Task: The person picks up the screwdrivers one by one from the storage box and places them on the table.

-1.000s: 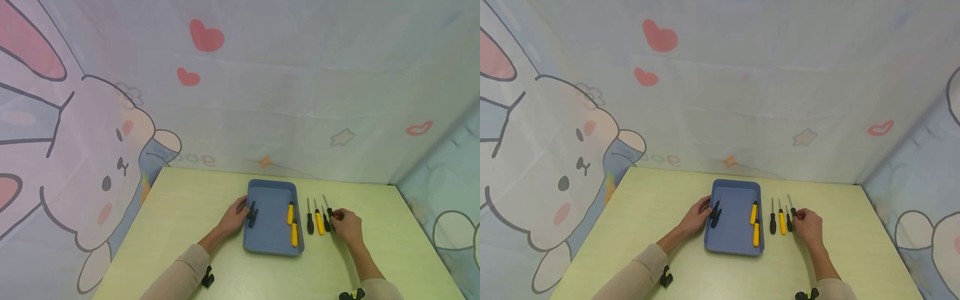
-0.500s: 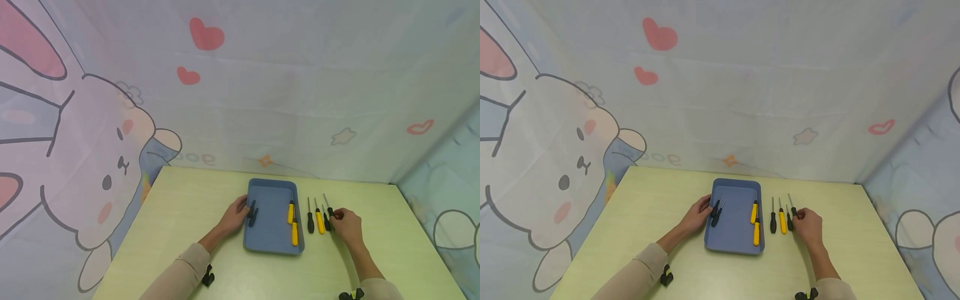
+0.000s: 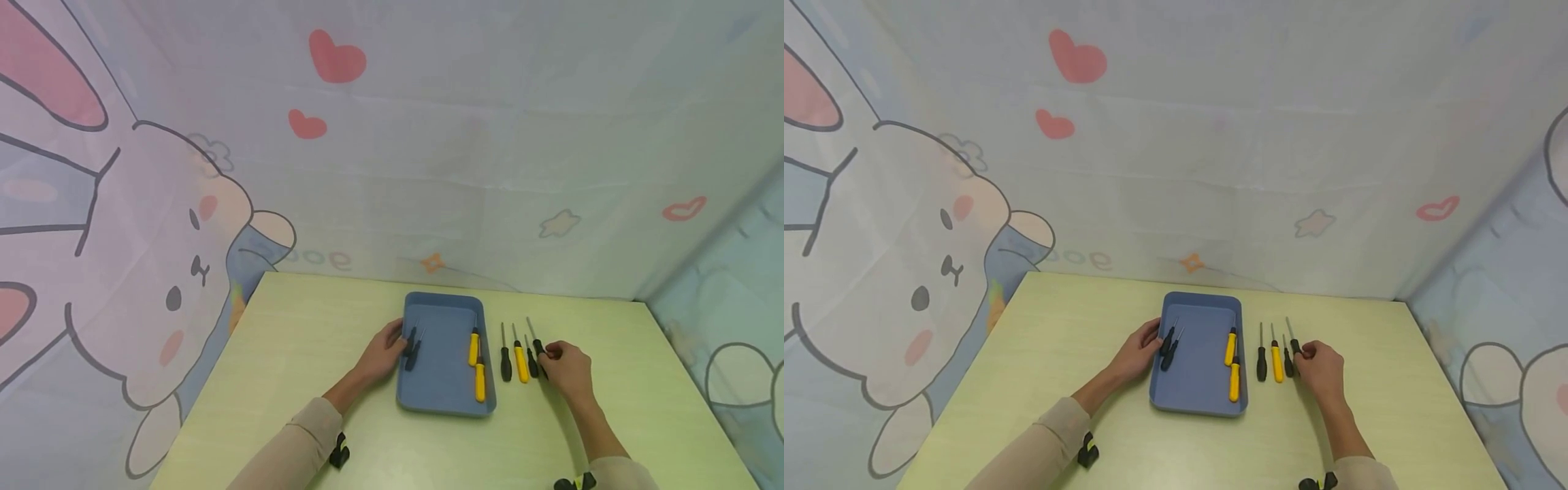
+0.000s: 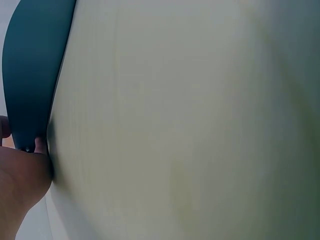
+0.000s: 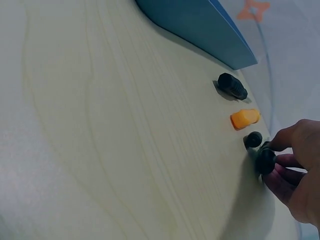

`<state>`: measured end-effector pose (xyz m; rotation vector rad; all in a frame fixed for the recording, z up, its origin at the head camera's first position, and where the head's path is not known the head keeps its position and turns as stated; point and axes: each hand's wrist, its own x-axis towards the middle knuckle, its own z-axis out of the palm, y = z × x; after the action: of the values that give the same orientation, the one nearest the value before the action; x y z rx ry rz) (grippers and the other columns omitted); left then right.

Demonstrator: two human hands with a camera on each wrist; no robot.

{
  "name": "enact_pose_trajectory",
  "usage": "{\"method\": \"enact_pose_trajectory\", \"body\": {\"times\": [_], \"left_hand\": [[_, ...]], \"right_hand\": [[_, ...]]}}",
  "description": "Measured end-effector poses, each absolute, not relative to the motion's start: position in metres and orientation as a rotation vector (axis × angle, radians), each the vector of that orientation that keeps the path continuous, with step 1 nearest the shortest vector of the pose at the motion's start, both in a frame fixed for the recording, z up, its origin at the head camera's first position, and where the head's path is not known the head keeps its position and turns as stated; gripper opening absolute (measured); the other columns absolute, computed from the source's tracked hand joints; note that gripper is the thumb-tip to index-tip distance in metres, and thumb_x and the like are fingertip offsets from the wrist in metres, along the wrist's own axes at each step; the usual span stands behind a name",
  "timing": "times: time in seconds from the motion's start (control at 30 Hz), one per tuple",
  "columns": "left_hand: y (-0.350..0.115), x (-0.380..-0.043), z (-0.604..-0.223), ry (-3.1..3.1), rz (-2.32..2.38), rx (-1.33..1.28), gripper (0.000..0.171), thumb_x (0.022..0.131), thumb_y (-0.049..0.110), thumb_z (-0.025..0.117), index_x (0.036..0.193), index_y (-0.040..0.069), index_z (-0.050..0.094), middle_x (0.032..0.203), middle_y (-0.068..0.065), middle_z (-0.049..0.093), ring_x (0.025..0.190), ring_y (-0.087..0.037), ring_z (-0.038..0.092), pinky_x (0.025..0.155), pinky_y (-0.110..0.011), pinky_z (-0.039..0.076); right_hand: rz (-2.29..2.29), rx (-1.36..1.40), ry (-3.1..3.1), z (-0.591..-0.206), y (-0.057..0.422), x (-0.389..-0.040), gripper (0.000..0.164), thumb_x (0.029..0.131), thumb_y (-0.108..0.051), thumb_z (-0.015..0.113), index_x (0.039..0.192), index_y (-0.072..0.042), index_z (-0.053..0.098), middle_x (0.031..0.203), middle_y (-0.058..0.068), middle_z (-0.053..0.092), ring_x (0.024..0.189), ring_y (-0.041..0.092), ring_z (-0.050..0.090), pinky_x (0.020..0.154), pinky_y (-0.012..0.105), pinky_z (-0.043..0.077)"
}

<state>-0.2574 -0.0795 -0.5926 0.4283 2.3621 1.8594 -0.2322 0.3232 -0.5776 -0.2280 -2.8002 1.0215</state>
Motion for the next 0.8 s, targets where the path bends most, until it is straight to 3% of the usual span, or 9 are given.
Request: {"method": "enact_pose_trajectory", "body": {"times": [0.17,0.8], "left_hand": [[-0.079,-0.256,-0.592,2.361,1.858,0.426,0.054,0.11,0.006,0.046,0.161,-0.008,0.032,0.165,-0.028,0.036,0.153,-0.041,0.037,0.127,-0.05,0.031],[-0.08,-0.256,-0.592,2.341,1.865,0.45,0.054,0.11,0.004,0.045,0.161,-0.01,0.03,0.166,-0.03,0.034,0.153,-0.042,0.036,0.126,-0.049,0.032]], "right_hand": [[1.027,-0.23,-2.791,-0.576,0.324,-0.23,0.031,0.095,-0.014,0.068,0.113,0.012,0.071,0.097,0.023,0.074,0.085,0.034,0.07,0.064,0.031,0.056],[1.074,-0.137,-2.736,-0.558,0.309,-0.23,0.036,0.1,-0.015,0.067,0.124,0.012,0.067,0.109,0.026,0.072,0.098,0.04,0.07,0.081,0.047,0.061]]}}
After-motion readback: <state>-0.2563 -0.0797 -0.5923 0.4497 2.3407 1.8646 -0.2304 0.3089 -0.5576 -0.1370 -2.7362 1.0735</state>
